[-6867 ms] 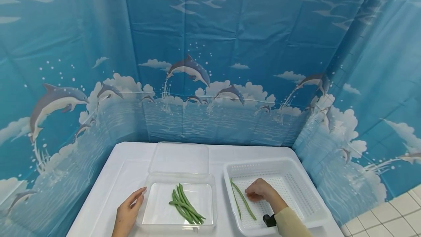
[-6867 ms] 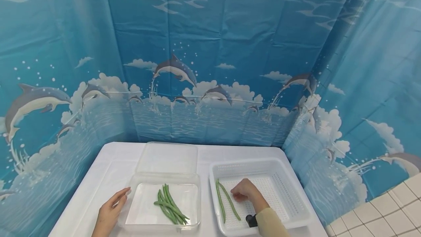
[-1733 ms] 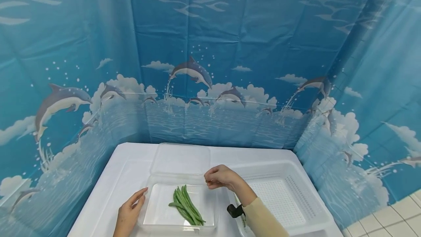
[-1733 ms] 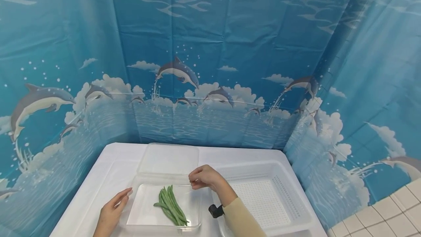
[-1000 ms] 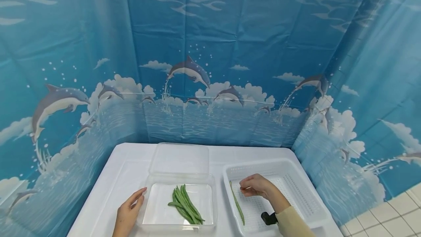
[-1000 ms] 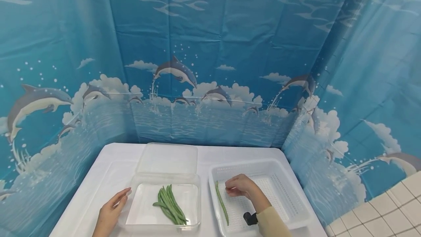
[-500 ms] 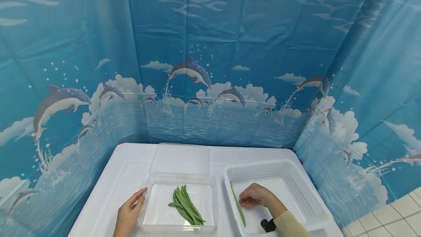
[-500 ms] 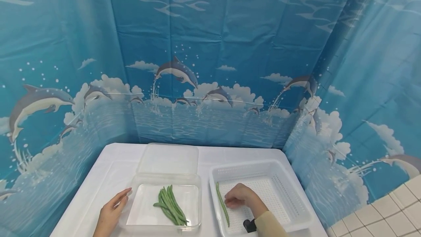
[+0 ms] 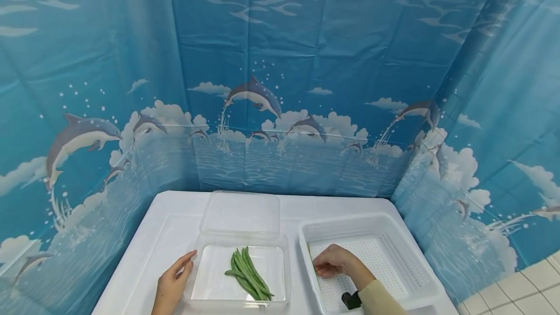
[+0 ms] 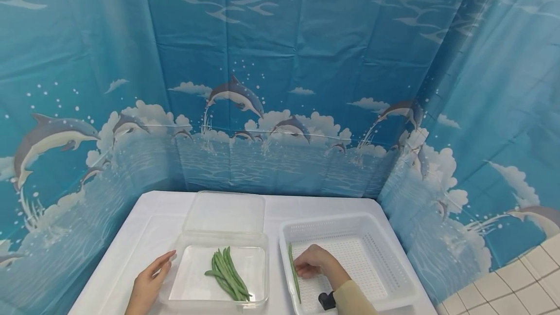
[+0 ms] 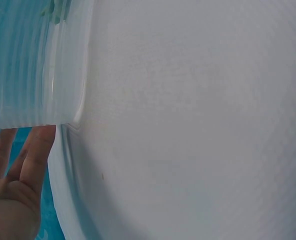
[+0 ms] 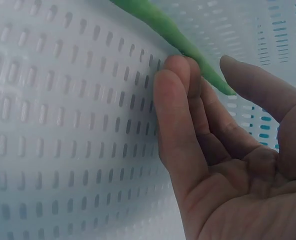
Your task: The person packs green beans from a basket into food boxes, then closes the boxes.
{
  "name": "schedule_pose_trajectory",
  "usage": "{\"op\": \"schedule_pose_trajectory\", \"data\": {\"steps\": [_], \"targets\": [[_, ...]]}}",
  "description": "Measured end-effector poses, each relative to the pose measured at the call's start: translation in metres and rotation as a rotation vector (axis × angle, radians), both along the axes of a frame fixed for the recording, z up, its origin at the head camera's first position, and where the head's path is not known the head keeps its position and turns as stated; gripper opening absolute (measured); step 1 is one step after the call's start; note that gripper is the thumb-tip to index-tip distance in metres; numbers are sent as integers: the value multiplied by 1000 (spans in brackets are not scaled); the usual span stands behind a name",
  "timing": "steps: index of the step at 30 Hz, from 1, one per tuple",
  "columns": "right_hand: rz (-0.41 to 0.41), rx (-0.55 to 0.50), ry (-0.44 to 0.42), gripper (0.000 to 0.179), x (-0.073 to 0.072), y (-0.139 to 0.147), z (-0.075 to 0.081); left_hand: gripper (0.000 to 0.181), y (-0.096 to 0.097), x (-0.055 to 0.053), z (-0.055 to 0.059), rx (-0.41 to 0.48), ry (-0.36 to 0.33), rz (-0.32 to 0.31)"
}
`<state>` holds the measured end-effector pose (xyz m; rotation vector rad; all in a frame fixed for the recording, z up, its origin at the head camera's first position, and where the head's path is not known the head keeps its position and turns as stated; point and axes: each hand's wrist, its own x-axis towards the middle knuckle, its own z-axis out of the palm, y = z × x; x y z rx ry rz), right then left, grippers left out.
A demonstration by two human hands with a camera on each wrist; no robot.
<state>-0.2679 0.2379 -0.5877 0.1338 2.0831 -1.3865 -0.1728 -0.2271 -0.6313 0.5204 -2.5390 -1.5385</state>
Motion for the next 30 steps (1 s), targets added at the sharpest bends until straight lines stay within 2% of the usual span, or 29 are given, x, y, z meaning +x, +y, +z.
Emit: {"op": "schedule_pose_trajectory", "data": {"steps": [18,30], "targets": [[-9,18,52,13,0,-5,-4,40,0,0,0,-15,10,-1],[-20,-2,50,15,1,-9,-5,39,1,1,1,-23,15,-7]]}}
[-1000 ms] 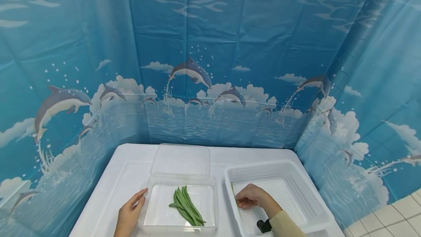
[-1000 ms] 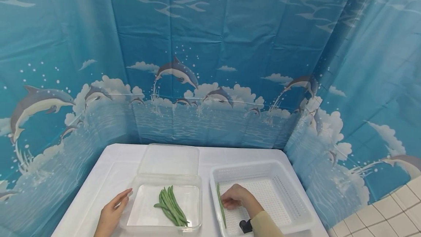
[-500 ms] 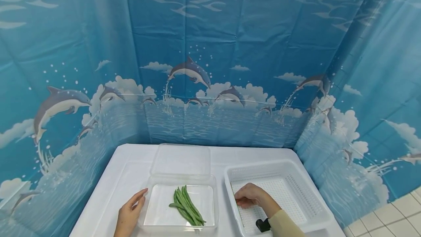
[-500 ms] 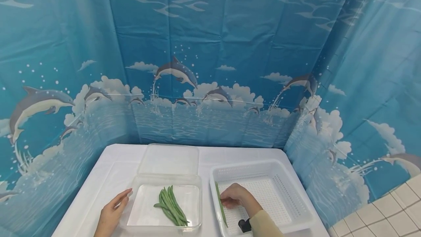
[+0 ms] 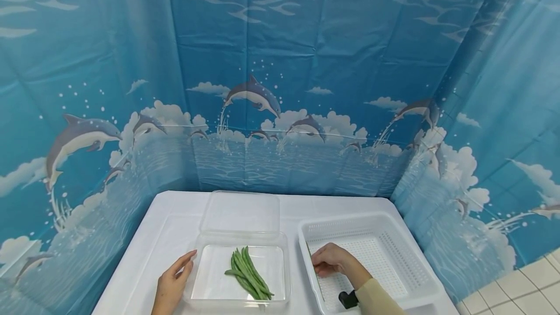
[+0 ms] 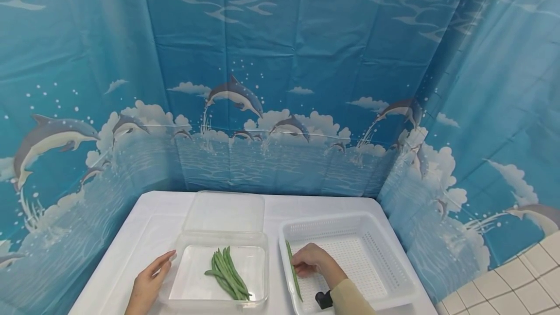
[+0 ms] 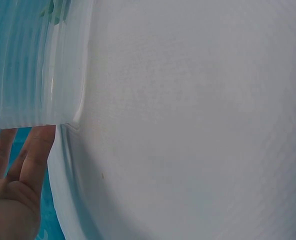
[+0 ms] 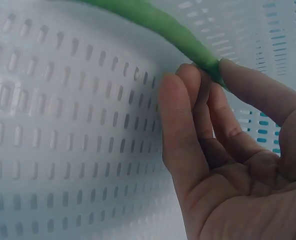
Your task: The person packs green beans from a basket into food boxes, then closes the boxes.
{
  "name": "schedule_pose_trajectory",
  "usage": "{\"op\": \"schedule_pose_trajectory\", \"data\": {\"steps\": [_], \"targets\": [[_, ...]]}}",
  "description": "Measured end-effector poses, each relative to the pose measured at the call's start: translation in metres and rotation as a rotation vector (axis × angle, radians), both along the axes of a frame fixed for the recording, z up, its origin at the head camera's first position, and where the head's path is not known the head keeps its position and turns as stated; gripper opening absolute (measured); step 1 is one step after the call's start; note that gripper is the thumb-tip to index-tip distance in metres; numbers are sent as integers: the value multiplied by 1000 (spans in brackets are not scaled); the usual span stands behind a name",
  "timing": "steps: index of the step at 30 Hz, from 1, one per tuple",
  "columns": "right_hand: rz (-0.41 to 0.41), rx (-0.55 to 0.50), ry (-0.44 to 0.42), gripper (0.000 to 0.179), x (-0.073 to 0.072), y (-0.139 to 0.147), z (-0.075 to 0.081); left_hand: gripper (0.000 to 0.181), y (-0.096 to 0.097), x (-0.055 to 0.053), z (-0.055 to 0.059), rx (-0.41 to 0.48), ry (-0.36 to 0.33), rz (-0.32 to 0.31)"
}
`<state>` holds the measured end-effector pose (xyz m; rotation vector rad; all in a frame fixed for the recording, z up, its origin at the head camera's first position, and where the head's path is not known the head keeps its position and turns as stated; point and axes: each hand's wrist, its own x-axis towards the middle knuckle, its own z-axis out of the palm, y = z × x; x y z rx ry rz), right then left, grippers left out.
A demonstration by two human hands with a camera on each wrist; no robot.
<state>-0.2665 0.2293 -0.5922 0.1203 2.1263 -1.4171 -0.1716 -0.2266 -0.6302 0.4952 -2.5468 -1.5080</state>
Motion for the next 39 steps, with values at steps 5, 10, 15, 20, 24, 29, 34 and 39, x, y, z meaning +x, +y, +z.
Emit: {"op": "schedule_pose_trajectory", "data": {"steps": [5,10,15,20,24,29,34,39], "targets": [[-4,-40,3,16,1,4,6,40,1,0,0,2,-12,-2],[-2,-93,3,20,-3,8,14,40,0,0,0,3,-6,4],[5,-132,9,25,-6,8,26,38,0,-1,0,-6,5,9],[1,-160,12,27,-9,5,36,38,0,0,0,-17,19,-1],[18,-197,24,32,-11,-1,47,38,1,0,0,-11,21,1],[53,-223,46,40,-12,-15,62,38,1,0,1,-11,16,17],[81,-241,64,44,-11,-34,75,39,2,1,3,0,2,15],[108,-249,76,40,-10,-58,82,37,1,0,-4,-12,67,43]]}}
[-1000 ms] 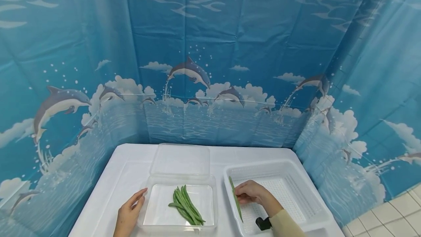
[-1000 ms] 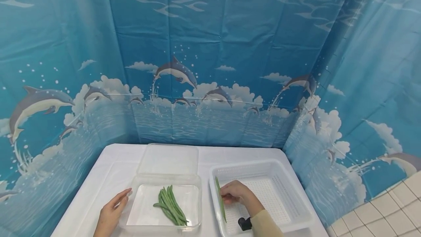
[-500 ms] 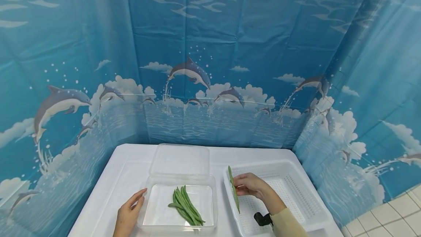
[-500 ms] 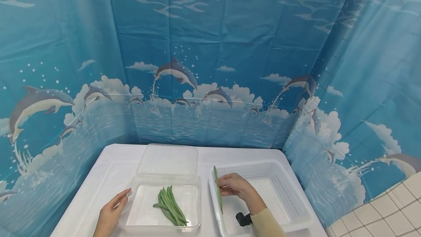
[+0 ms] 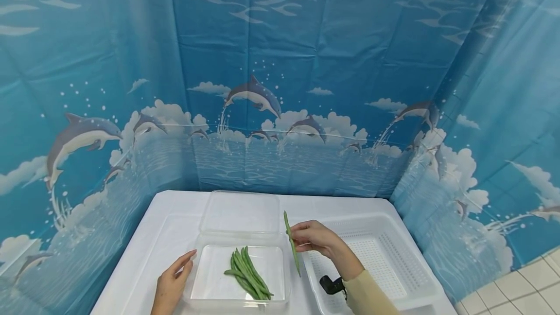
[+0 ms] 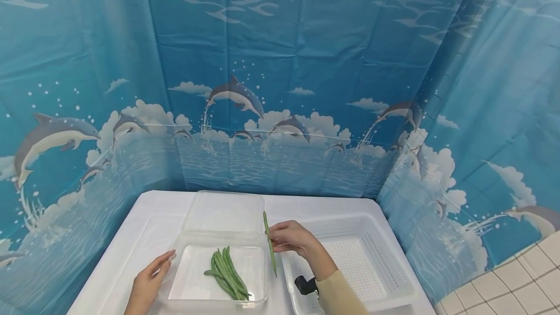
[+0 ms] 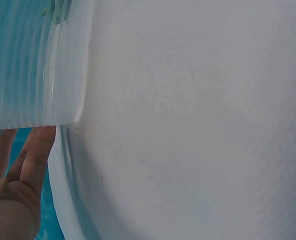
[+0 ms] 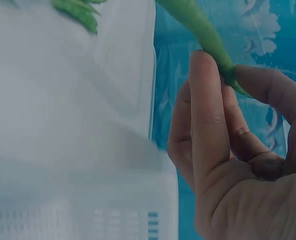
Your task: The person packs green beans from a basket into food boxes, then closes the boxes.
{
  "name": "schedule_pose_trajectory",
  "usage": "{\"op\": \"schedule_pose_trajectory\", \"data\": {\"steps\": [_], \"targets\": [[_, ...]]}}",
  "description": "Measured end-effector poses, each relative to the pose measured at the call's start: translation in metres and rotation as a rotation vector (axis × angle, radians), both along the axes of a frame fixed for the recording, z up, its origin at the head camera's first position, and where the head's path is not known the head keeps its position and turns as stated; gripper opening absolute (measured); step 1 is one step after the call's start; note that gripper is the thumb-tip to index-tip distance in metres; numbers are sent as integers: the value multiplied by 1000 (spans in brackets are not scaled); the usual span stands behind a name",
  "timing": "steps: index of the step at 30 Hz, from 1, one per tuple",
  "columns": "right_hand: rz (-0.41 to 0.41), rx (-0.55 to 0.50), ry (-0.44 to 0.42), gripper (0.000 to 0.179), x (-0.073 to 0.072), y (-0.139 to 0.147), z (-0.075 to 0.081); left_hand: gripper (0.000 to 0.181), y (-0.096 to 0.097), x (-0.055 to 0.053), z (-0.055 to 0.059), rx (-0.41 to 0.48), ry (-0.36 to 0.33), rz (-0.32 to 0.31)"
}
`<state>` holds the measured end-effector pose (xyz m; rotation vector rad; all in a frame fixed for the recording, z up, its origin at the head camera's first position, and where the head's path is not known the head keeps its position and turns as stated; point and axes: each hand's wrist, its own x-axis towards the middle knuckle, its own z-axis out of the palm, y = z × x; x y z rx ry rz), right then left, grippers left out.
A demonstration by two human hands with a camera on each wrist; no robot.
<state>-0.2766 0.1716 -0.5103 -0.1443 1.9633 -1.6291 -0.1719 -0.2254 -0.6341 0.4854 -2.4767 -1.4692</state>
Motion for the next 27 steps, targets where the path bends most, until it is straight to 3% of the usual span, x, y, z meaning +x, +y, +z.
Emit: {"op": "schedule_pose_trajectory", "data": {"steps": [3,10,14,27], "targets": [[6,-1,-4,37,1,-17,0,34,0,-1,-1,-14,29,11],[11,20,-37,31,5,-60,-12,38,1,0,7,9,-60,-26],[13,31,-60,24,8,-80,-25,39,0,0,7,1,-72,-38],[-7,188,-31,9,23,-105,-61,40,2,1,8,-10,-92,-39]]}}
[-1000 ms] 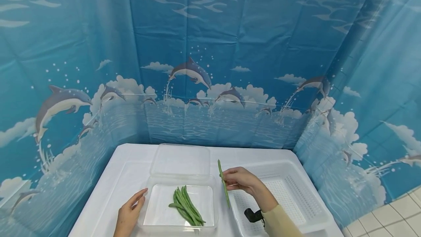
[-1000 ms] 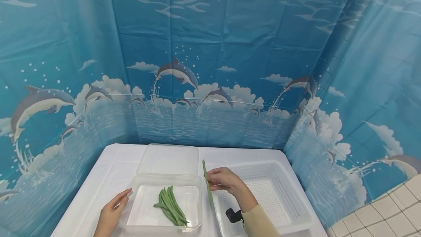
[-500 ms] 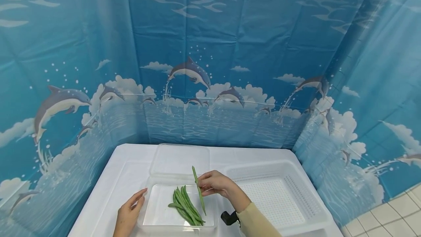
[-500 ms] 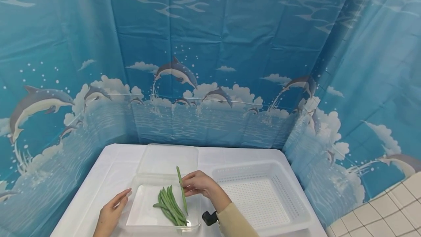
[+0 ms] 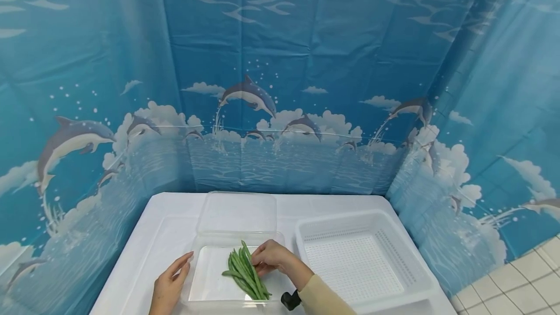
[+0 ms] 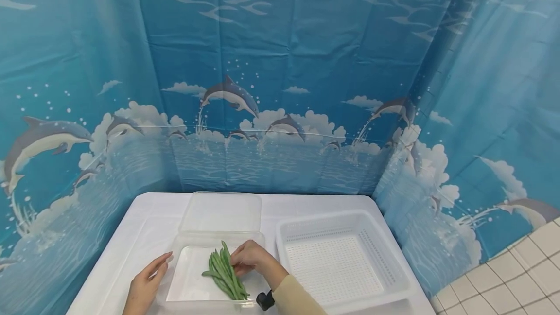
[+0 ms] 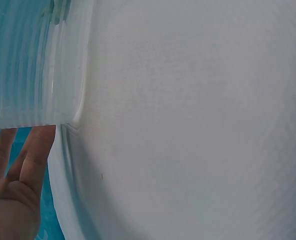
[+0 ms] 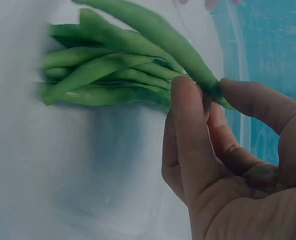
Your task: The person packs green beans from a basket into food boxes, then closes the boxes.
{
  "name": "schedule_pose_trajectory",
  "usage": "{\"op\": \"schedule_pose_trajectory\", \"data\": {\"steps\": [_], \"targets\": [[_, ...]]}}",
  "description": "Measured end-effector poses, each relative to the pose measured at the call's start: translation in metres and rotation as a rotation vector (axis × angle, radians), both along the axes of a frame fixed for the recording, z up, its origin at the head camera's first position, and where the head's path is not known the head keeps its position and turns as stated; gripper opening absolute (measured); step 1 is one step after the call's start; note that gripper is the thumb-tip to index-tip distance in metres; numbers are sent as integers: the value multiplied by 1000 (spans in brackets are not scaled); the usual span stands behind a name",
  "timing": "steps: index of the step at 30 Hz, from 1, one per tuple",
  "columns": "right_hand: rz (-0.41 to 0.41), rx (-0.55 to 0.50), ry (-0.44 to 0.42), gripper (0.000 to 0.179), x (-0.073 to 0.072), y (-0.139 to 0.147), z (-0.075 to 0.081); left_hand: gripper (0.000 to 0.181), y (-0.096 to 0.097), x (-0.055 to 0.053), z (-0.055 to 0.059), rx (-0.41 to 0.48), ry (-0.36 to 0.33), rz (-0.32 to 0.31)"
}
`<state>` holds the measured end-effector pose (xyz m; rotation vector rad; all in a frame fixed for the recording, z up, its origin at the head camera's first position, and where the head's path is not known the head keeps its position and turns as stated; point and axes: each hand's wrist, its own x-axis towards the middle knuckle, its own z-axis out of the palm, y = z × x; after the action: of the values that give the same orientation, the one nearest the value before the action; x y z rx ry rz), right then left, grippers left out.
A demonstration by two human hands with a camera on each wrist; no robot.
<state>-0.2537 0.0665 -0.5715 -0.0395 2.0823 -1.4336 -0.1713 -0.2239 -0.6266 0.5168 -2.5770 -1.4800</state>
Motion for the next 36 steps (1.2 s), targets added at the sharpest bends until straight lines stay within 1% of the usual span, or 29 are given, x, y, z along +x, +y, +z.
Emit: {"op": "schedule_pose_trajectory", "data": {"steps": [4,9,15,25,32,36], "targets": [[13,54,32,6,4,-3,-6,40,-2,1,-1,1,3,-3],[14,106,53,5,8,-7,-13,40,-1,2,1,-2,9,-4],[3,105,63,7,11,-9,-15,40,-1,1,1,-12,13,-6],[-4,119,64,5,10,-7,-7,39,0,1,1,-8,19,3],[-6,45,71,5,10,-2,3,40,0,1,1,-4,4,0],[-16,9,74,10,4,3,10,41,-2,0,0,1,3,-8]]}}
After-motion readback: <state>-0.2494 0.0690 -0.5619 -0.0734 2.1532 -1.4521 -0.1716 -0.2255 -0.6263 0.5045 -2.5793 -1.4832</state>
